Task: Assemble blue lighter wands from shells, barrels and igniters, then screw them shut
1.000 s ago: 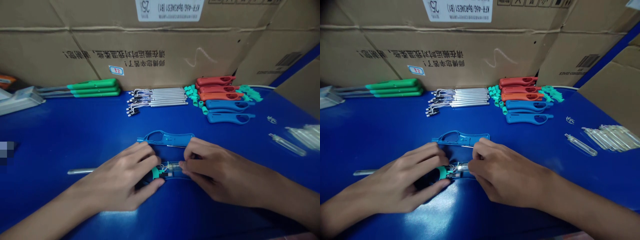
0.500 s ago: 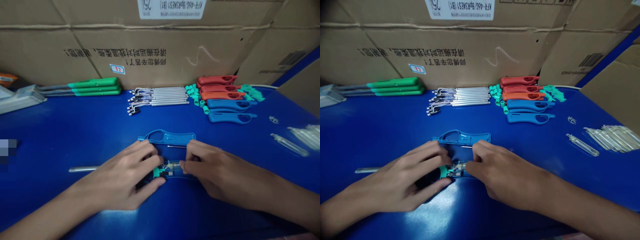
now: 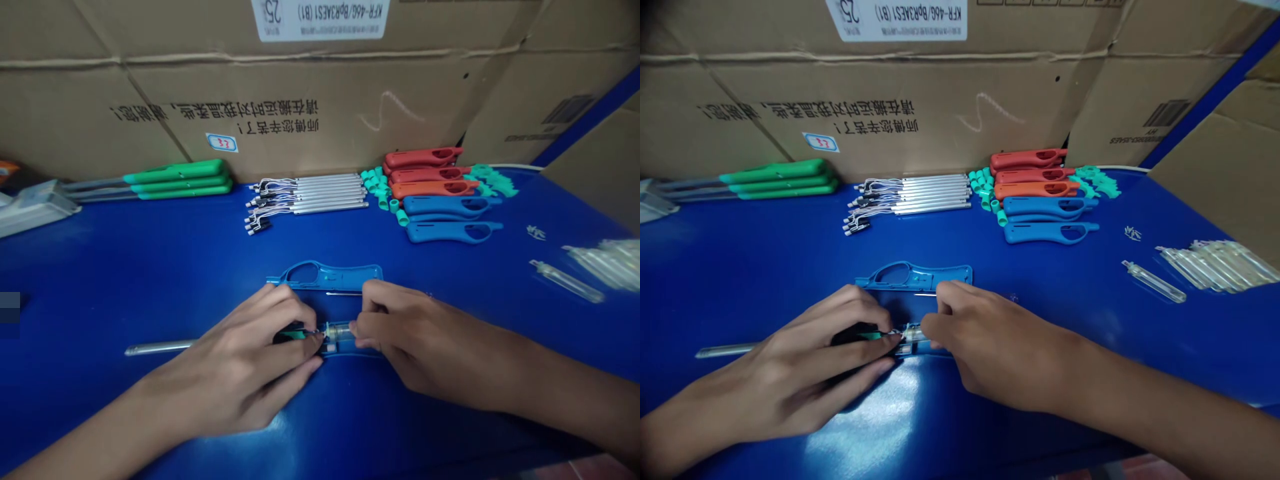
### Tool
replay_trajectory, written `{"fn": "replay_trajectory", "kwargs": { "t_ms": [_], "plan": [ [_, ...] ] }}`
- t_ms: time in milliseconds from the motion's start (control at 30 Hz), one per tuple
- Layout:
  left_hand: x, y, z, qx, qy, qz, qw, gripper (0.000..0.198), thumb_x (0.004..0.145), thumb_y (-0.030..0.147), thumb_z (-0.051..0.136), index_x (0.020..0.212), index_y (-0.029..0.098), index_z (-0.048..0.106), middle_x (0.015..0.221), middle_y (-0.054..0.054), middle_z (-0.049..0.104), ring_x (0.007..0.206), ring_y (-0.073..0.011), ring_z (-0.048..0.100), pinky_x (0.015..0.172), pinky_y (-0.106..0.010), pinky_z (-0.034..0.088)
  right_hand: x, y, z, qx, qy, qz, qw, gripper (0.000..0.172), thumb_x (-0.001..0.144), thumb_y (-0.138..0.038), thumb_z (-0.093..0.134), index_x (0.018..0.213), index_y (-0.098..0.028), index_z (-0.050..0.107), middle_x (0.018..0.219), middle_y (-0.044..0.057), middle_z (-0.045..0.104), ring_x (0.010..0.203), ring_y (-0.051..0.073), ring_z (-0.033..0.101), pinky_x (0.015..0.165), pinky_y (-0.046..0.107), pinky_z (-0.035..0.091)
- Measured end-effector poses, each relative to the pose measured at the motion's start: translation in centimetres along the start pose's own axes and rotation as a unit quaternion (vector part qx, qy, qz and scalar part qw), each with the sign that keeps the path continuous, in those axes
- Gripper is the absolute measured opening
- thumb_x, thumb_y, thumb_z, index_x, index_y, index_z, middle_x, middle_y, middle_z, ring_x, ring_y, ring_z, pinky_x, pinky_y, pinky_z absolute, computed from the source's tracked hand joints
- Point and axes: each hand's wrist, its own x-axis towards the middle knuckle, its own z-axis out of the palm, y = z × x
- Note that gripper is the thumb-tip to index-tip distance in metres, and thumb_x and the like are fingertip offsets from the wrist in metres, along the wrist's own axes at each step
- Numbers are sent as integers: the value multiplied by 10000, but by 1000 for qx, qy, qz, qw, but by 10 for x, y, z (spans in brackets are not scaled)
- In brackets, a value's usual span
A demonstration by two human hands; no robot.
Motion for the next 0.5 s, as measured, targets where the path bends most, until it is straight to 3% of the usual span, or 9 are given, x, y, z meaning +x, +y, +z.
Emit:
{"fn": "replay_trajectory", "kwargs": {
  "t_ms": [300, 500],
  "plan": [
    [-1, -1, 0, 39, -11, 8, 999, 188, 869, 160, 593, 1033, 186, 683, 988, -93, 608, 912, -222, 559, 864, -420, 461, -1, 6, 0, -2, 1, -25, 1000, 141, 894, -81, 530, 784, -156, 578, 842, 17, 527, 696, 102, 496, 614, 233, 408],
    [0, -2, 0, 39, 7, 2, 999, 157, 865, 167, 600, 1004, 187, 670, 946, -79, 619, 892, -212, 552, 831, -394, 434, 0, 9, -1, 7, 30, -47, 998, 134, 914, -177, 542, 970, -171, 663, 908, 45, 588, 813, 142, 549, 717, 271, 441]
  ]
}}
